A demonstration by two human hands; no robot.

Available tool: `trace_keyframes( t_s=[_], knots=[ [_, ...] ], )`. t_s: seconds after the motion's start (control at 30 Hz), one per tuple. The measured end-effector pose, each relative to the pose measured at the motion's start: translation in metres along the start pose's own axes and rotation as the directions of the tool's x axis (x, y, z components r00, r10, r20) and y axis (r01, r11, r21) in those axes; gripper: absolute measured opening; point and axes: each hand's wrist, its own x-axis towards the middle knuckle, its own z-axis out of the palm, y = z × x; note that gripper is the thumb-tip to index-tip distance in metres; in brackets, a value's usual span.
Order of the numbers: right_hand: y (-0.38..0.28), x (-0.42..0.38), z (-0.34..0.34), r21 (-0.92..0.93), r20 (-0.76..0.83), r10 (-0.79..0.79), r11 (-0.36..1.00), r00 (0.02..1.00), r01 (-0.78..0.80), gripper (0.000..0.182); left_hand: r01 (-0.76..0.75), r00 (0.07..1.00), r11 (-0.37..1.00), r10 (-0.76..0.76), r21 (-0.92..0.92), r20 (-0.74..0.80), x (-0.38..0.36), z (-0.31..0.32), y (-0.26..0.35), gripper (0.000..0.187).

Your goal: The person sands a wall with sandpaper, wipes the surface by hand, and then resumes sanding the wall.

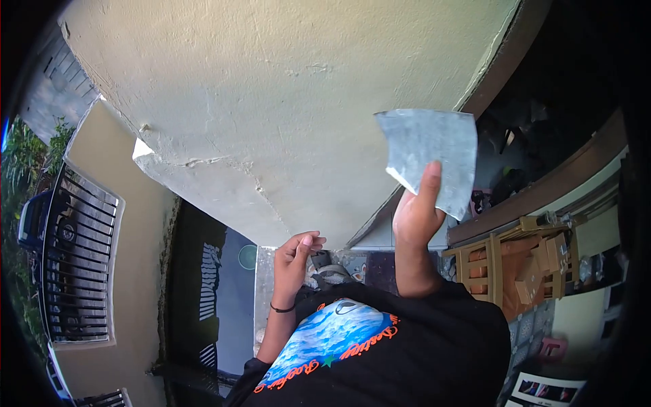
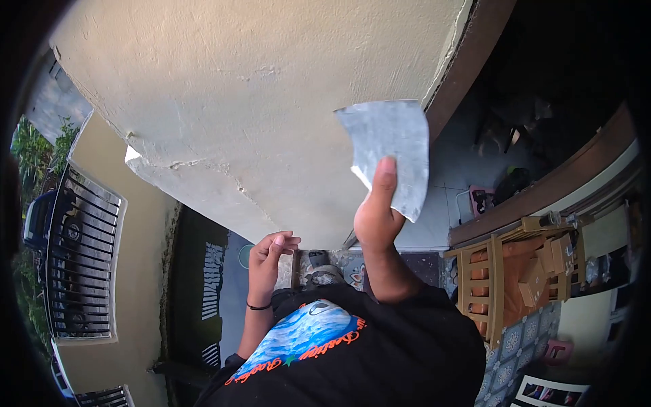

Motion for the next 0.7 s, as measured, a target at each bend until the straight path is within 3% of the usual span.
trace_keyframes(
  t_s=[0.03, 0.07, 0.1, 0.17, 0.2, 0.23, 0.3, 0.4, 0.47, 0.53, 0.6, 0.7],
  knots=[
    [-0.013, 0.021, 0.001, -0.056, -0.141, -0.28, 0.96, 0.95, 0.275, 0.038, 0.01, 0.999, 1.0, -0.008, 0.025, -0.047, 0.001, -0.004, 0.002, 0.029],
    [-0.017, 0.041, -0.002, -0.147, -0.255, -0.538, 0.843, 0.803, 0.518, 0.039, 0.009, 0.999, 1.0, -0.008, 0.025, -0.041, 0.004, -0.009, 0.004, 0.029],
    [-0.012, 0.052, -0.003, -0.148, -0.257, -0.541, 0.841, 0.8, 0.521, 0.039, -0.07, 0.983, 0.996, 0.078, 0.055, -0.165, 0.01, -0.016, 0.007, 0.028],
    [0.007, 0.059, -0.009, -0.451, -0.054, -0.741, 0.616, 0.669, 0.646, 0.044, -0.201, 0.906, 0.965, 0.248, 0.167, -0.344, 0.025, -0.036, 0.02, 0.028],
    [0.022, 0.051, -0.01, -0.555, 0.088, -0.578, 0.648, 0.811, 0.522, 0.048, -0.252, 0.855, 0.937, 0.332, 0.24, -0.398, 0.035, -0.048, 0.031, 0.028],
    [0.026, 0.048, 0.003, -0.575, 0.391, -0.589, 0.443, 0.707, 0.687, 0.05, -0.321, 0.779, 0.892, 0.439, 0.317, -0.447, 0.047, -0.06, 0.041, 0.028],
    [0.076, 0.025, -0.007, -0.609, 0.565, -0.382, 0.405, 0.731, 0.682, 0.057, -0.394, 0.623, 0.784, 0.612, 0.48, -0.488, 0.07, -0.083, 0.067, 0.031],
    [0.105, 0.012, -0.009, -0.661, 0.576, -0.388, 0.296, 0.719, 0.689, 0.059, -0.376, 0.364, 0.538, 0.834, 0.754, -0.414, 0.106, -0.113, 0.104, 0.039],
    [0.089, 0.029, 0.004, -0.725, 0.526, -0.412, 0.241, 0.744, 0.646, 0.056, -0.275, 0.223, 0.421, 0.903, 0.864, -0.368, 0.134, -0.136, 0.12, 0.044],
    [0.066, 0.061, 0.027, -0.739, 0.434, -0.566, 0.221, 0.701, 0.636, 0.052, -0.198, 0.154, 0.387, 0.92, 0.901, -0.361, 0.157, -0.149, 0.131, 0.05],
    [0.04, 0.083, 0.046, -0.772, 0.38, -0.626, 0.19, 0.681, 0.606, 0.05, -0.191, 0.2, 0.364, 0.924, 0.912, -0.327, 0.181, -0.169, 0.129, 0.056],
    [0.039, 0.084, 0.056, -0.75, 0.389, -0.673, 0.165, 0.629, 0.64, 0.049, -0.157, 0.167, 0.333, 0.937, 0.93, -0.307, 0.188, -0.177, 0.123, 0.052]
  ],
)
